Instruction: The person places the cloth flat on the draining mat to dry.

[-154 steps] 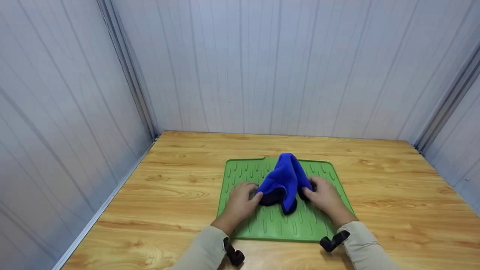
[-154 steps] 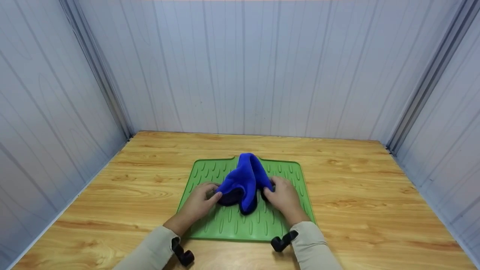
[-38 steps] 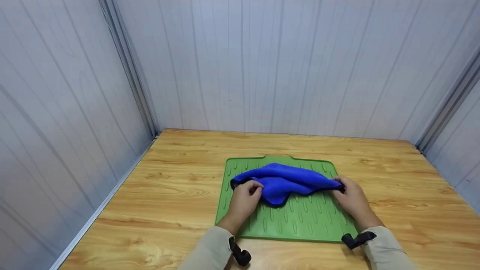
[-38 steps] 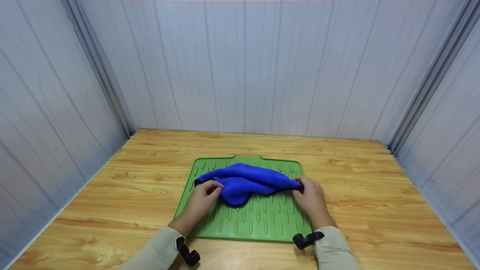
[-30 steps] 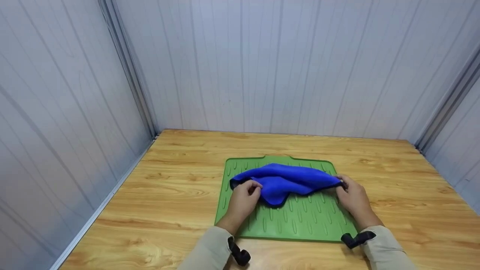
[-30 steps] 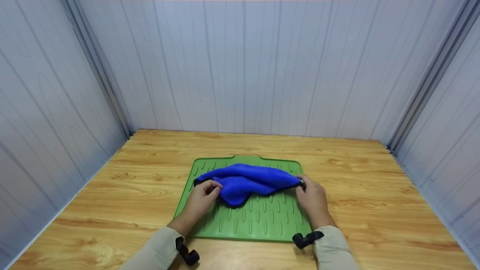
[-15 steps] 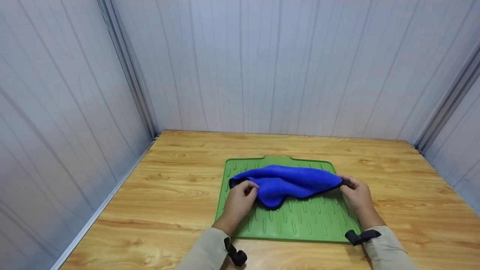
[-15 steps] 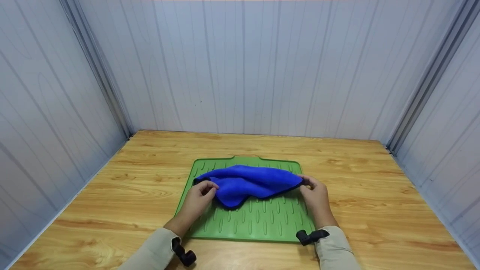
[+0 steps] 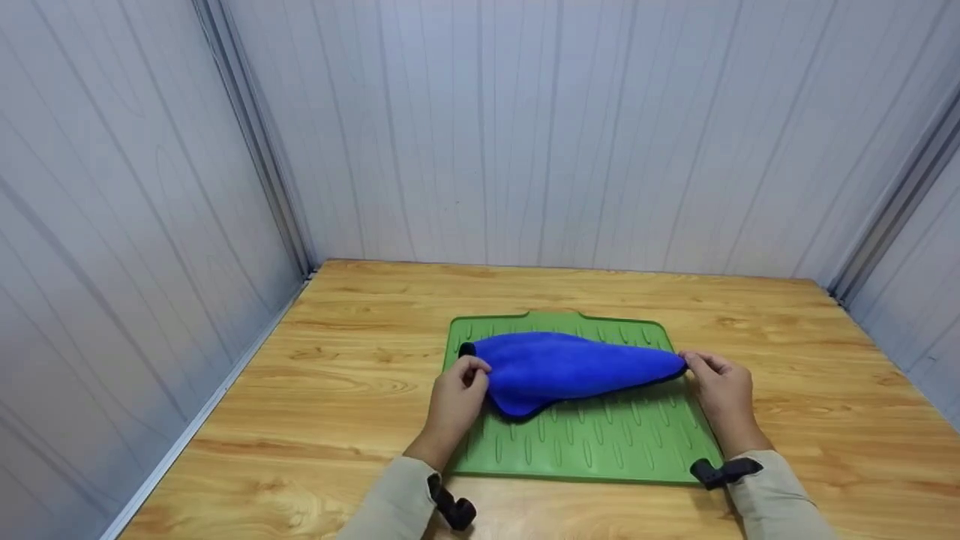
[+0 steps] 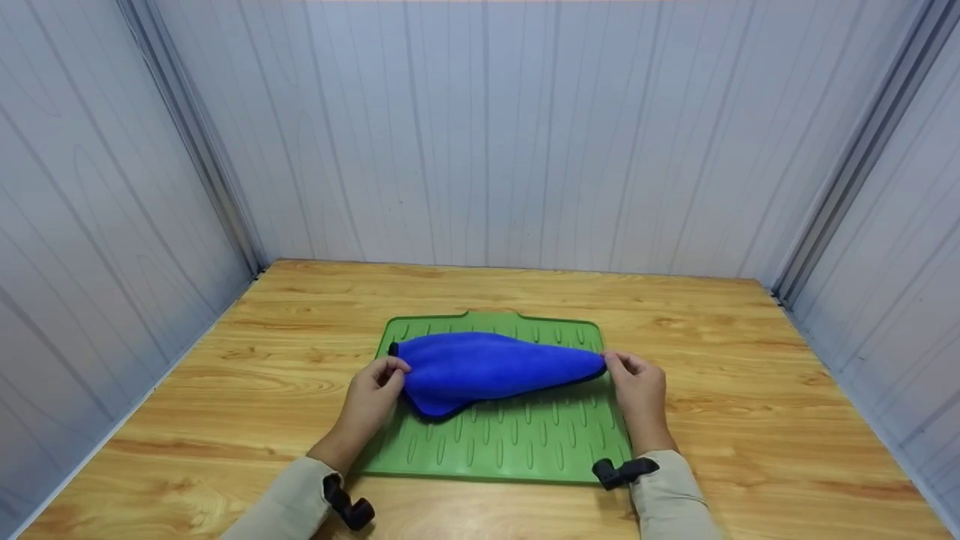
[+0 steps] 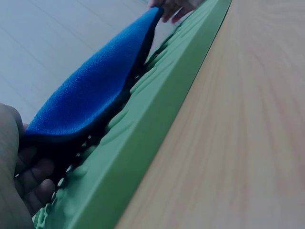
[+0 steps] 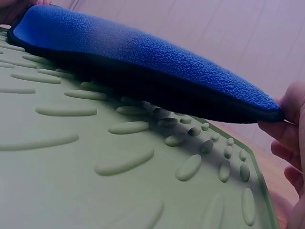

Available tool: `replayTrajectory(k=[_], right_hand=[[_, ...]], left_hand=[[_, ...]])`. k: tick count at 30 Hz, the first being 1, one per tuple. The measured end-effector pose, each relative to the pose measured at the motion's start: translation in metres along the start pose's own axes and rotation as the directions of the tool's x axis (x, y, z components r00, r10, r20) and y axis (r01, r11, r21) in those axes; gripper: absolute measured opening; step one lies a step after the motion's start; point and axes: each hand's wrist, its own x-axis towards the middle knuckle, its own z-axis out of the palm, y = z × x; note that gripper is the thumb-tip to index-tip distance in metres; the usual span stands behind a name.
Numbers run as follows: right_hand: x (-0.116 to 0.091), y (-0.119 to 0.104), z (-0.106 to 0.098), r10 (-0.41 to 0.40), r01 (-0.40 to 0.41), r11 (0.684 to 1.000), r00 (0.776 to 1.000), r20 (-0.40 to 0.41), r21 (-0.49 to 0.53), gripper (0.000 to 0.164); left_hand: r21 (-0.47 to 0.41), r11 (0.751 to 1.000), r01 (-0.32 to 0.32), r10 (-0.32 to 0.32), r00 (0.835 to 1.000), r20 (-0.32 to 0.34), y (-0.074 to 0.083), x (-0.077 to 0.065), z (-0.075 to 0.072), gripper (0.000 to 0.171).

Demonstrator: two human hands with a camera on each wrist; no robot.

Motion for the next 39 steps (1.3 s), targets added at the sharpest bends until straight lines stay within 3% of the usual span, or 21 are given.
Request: replayTrajectory(k=[4,8,13,17,19,26,31,39], right_hand=[[0.000,0.000,0.000,0.006,-0.005,1.000,1.000,0.021,-0.008,0.038],[0.000,0.000,0.002,-0.036,0.039,0.999,0.995,0.091,-0.037,0.035],[0.000,-0.001,0.003,-0.063,0.118,0.973,0.963,0.261,-0.201,0.045],[0.001,0.000,0.005,-0.072,0.184,0.935,0.936,0.345,-0.303,0.050],[0.002,0.001,0.006,-0.086,0.200,0.929,0.935,0.344,-0.312,0.048],[0.002,0.002,0.008,-0.085,0.126,0.981,0.963,0.257,-0.148,0.030],[0.003,0.002,0.006,-0.056,0.074,0.995,0.970,0.235,-0.070,0.028],[-0.004,0.002,0.000,-0.109,0.126,0.989,0.975,0.193,-0.077,0.018]], left_hand=[[0.007,1.000,-0.007,0.007,1.000,0.017,-0.001,0.000,-0.002,0.013],[0.051,0.998,-0.027,0.021,0.994,0.110,-0.003,-0.001,-0.002,0.010],[0.166,0.982,-0.088,0.043,0.965,0.259,-0.005,-0.003,-0.003,0.026],[0.202,0.968,-0.151,0.078,0.941,0.329,-0.007,-0.002,-0.003,0.032],[0.186,0.970,-0.154,0.084,0.938,0.337,-0.008,-0.002,-0.004,0.030],[0.039,0.995,-0.093,0.076,0.949,0.307,-0.010,-0.002,-0.007,0.026],[-0.049,0.998,-0.041,0.054,0.950,0.307,-0.009,-0.003,-0.012,0.025],[-0.048,0.998,-0.029,0.043,0.949,0.311,-0.009,-0.003,-0.021,0.021]])
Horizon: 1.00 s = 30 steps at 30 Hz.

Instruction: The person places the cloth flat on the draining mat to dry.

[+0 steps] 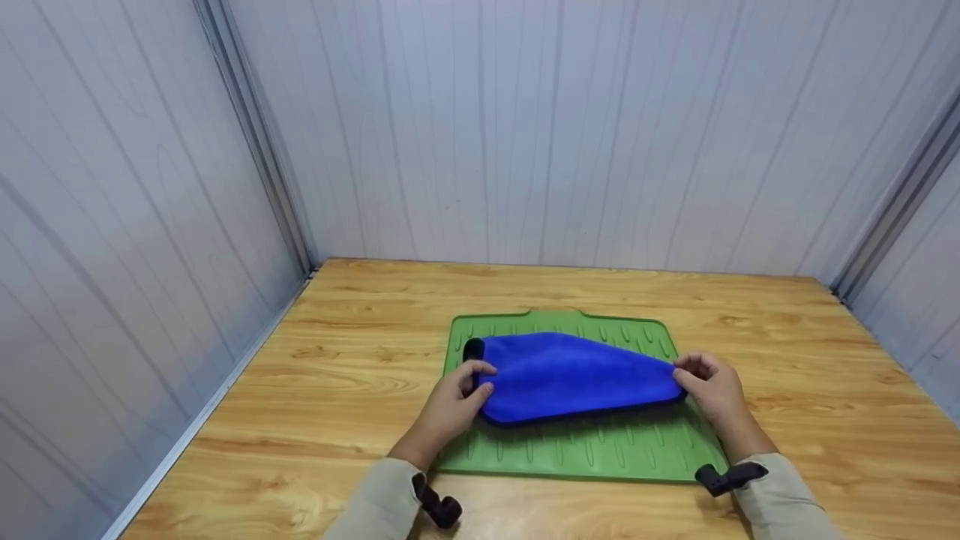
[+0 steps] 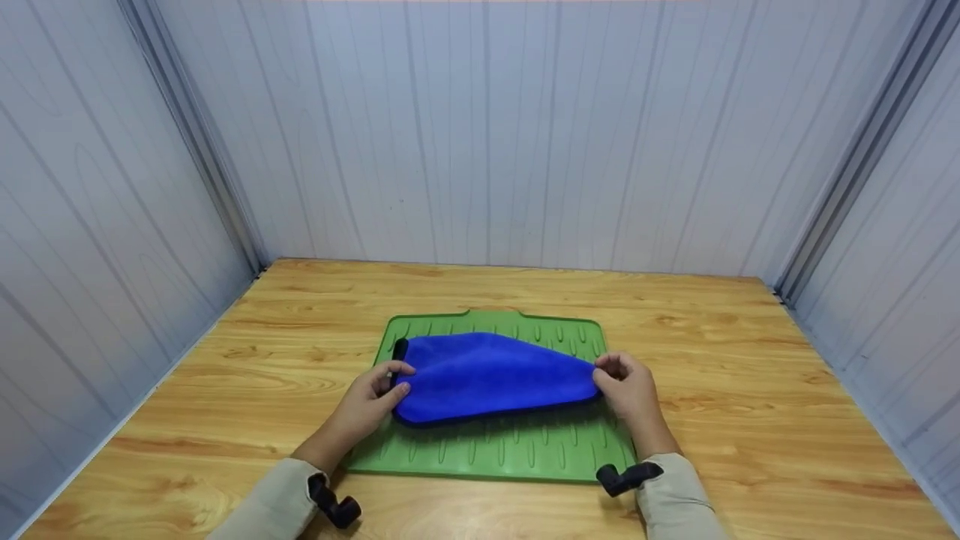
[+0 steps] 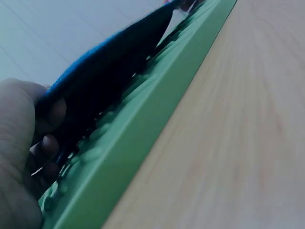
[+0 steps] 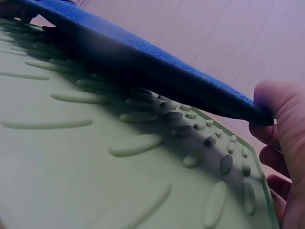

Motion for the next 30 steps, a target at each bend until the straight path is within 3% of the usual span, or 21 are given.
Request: replayTrajectory(k=[3,7,12,19,25,30], right_hand=[[-0.004,0.001,-0.002,-0.057,0.057,0.998,0.997,0.043,-0.002,0.016],[-0.008,0.001,-0.004,-0.107,0.117,0.992,0.977,0.185,-0.047,0.020],[-0.006,-0.005,-0.002,-0.050,0.103,0.978,0.960,0.276,-0.181,0.031],[0.000,-0.009,0.007,-0.019,0.067,0.979,0.971,0.239,-0.193,0.041],[0.002,-0.010,0.009,-0.033,0.050,0.994,0.985,0.169,-0.098,0.031],[0.002,-0.009,0.010,-0.015,0.010,0.999,0.996,0.092,0.046,0.026]], left_hand=[[0.052,0.999,0.014,-0.016,0.999,0.028,-0.001,0.000,-0.001,0.024],[0.127,0.992,0.023,-0.029,0.998,0.049,-0.002,0.001,0.000,0.033],[0.143,0.989,0.048,-0.051,0.999,0.012,-0.001,0.004,0.003,0.043],[0.159,0.987,0.030,-0.012,0.993,-0.115,0.004,0.011,0.011,0.035],[0.181,0.983,-0.022,0.052,0.985,-0.162,0.006,0.016,0.017,0.025],[0.157,0.987,-0.019,0.051,0.979,-0.200,0.005,0.016,0.017,0.022]])
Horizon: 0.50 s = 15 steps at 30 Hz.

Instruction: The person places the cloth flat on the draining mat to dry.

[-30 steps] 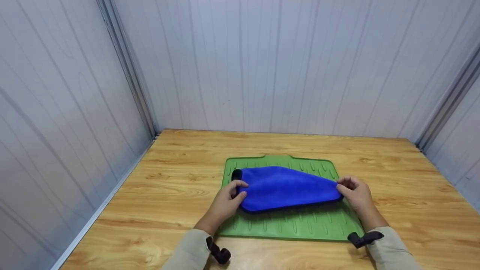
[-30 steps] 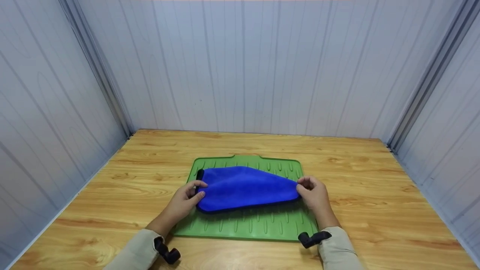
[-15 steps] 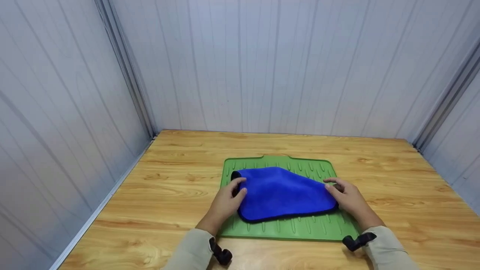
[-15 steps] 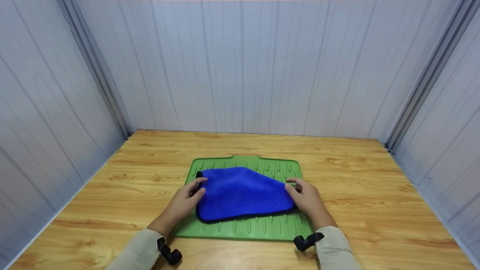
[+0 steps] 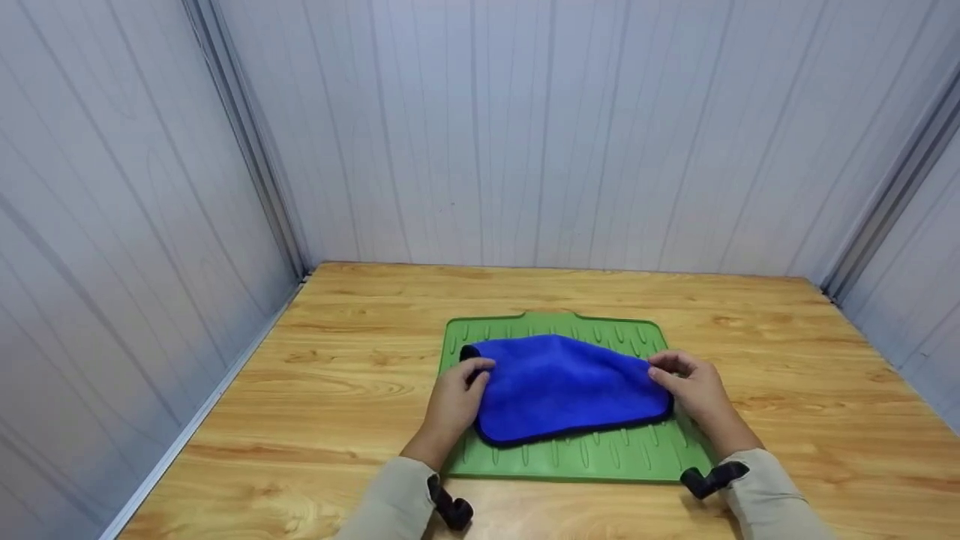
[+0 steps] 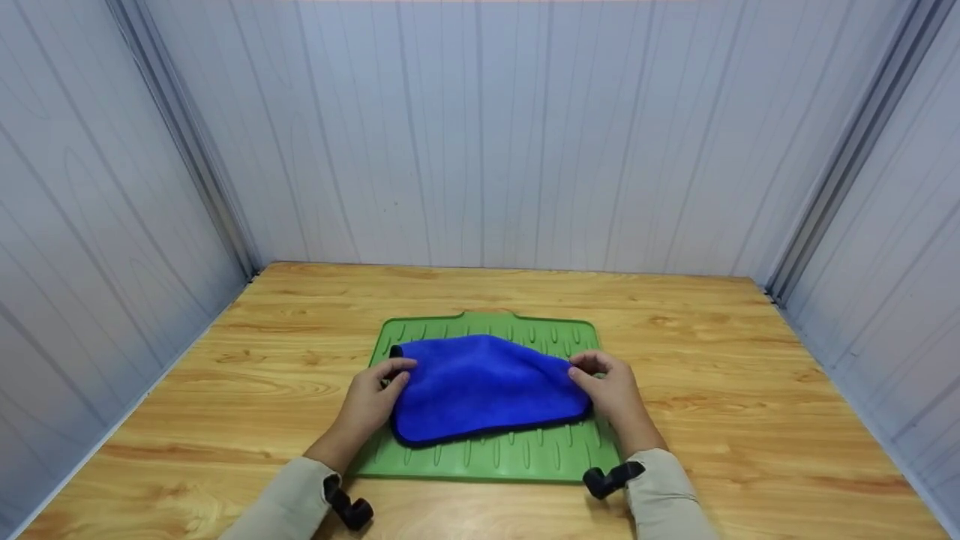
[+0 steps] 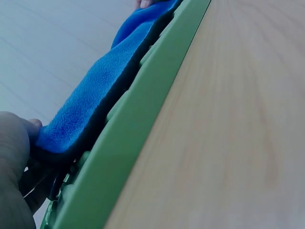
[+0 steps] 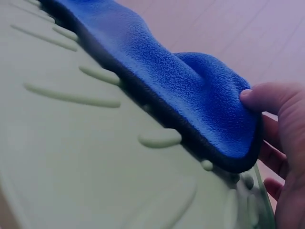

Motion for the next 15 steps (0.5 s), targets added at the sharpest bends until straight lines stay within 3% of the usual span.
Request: replayTrajectory(k=[4,9,12,15], right_hand=[[0.0005,0.0020,-0.0011,0.025,-0.010,0.990,0.994,-0.106,0.138,0.020],[-0.0002,0.0040,-0.0055,-0.014,0.066,0.972,0.973,-0.228,0.225,0.011],[-0.0022,0.0042,-0.0068,-0.049,0.099,0.965,0.978,-0.205,0.244,0.014],[-0.0043,0.0036,-0.0068,-0.069,0.089,0.978,0.992,-0.105,0.190,0.022]], left_hand=[[-0.046,0.999,0.029,-0.030,0.999,-0.023,-0.0014,-0.0004,-0.0017,0.023],[-0.100,0.995,0.012,-0.015,0.999,-0.033,-0.0028,0.0013,-0.0015,0.028],[-0.129,0.992,0.009,-0.009,1.000,0.007,-0.0037,0.0025,-0.0007,0.034],[-0.139,0.989,0.042,-0.031,0.996,0.079,-0.0037,0.0022,-0.0003,0.044]])
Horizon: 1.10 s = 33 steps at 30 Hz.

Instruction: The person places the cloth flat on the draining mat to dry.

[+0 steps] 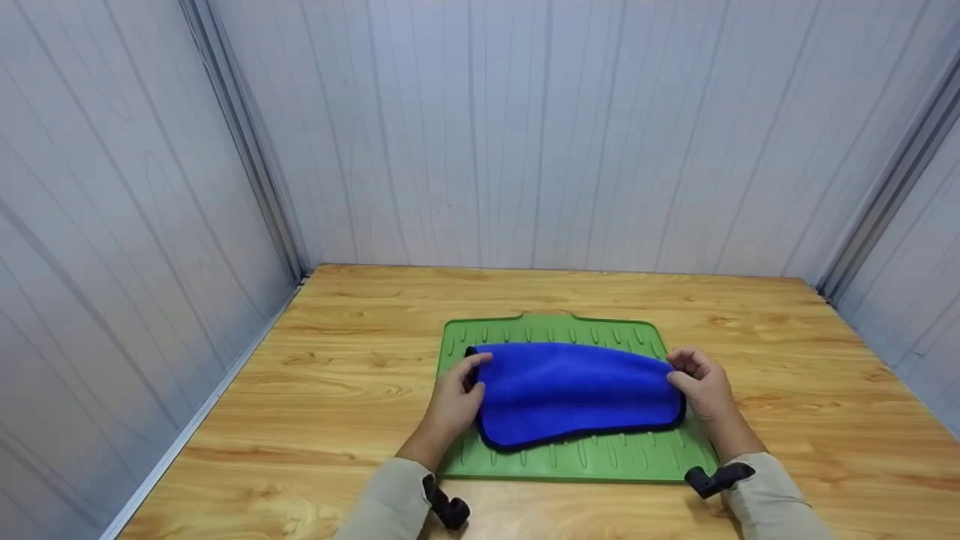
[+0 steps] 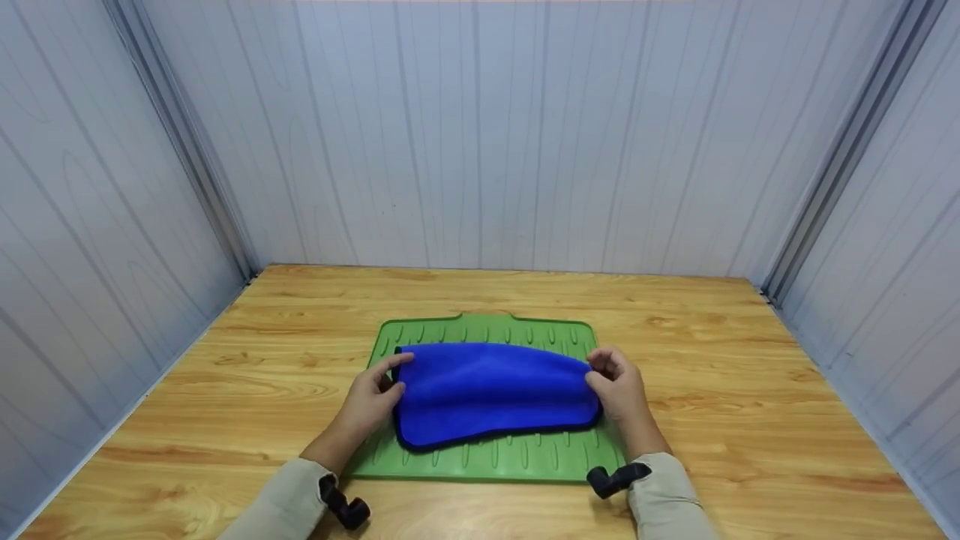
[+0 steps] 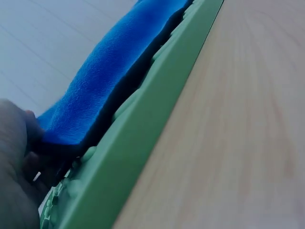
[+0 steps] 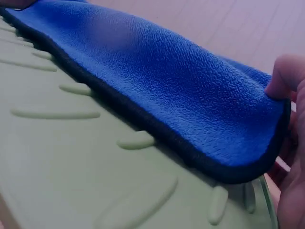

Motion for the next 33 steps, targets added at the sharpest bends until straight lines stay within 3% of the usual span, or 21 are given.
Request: replayTrajectory(k=[5,8,11,15,18,20,23,28,33], right_hand=[[-0.0011,-0.0029,0.0028,0.075,-0.032,0.977,0.978,0.195,-0.212,0.027],[-0.0002,-0.0033,0.0044,0.112,-0.038,0.955,0.964,0.239,-0.294,0.034],[0.0011,-0.0028,0.0049,0.144,-0.090,0.960,0.971,0.193,-0.266,0.038],[0.0026,-0.0029,0.0068,0.168,-0.165,0.983,0.985,0.034,-0.079,0.032],[0.0040,-0.0035,0.0078,0.152,-0.149,0.988,0.982,-0.113,0.039,0.022],[0.0049,-0.0042,0.0072,0.127,-0.120,0.992,0.969,-0.210,0.046,0.016],[0.0059,-0.0049,0.0058,0.105,-0.084,0.993,0.953,-0.283,0.087,0.011],[0.0041,-0.0045,0.0050,0.100,-0.073,0.987,0.978,-0.184,0.146,0.019],[0.0019,-0.0033,0.0040,0.089,-0.091,0.996,0.994,-0.068,-0.026,0.025]], left_hand=[[0.003,0.991,0.131,-0.131,0.986,0.101,0.0025,-0.0006,0.0002,0.059],[0.003,0.984,0.178,-0.177,0.977,0.119,0.0031,0.0002,0.0013,0.062],[-0.008,0.987,0.160,-0.159,0.982,0.098,0.0035,0.0003,0.0017,0.056],[-0.059,0.995,0.080,-0.078,0.996,0.038,0.0025,0.0000,0.0003,0.045],[-0.103,0.995,0.004,-0.007,1.000,-0.028,0.0016,0.0012,-0.0003,0.039],[-0.143,0.989,-0.031,0.021,0.997,-0.074,0.0002,0.0036,0.0003,0.036],[-0.189,0.980,-0.057,0.035,0.992,-0.118,0.0010,0.0051,0.0009,0.031],[-0.227,0.973,-0.032,0.011,0.995,-0.096,0.0027,0.0048,0.0024,0.032],[-0.286,0.958,0.025,-0.024,1.000,0.006,0.0055,0.0021,0.0042,0.039]])
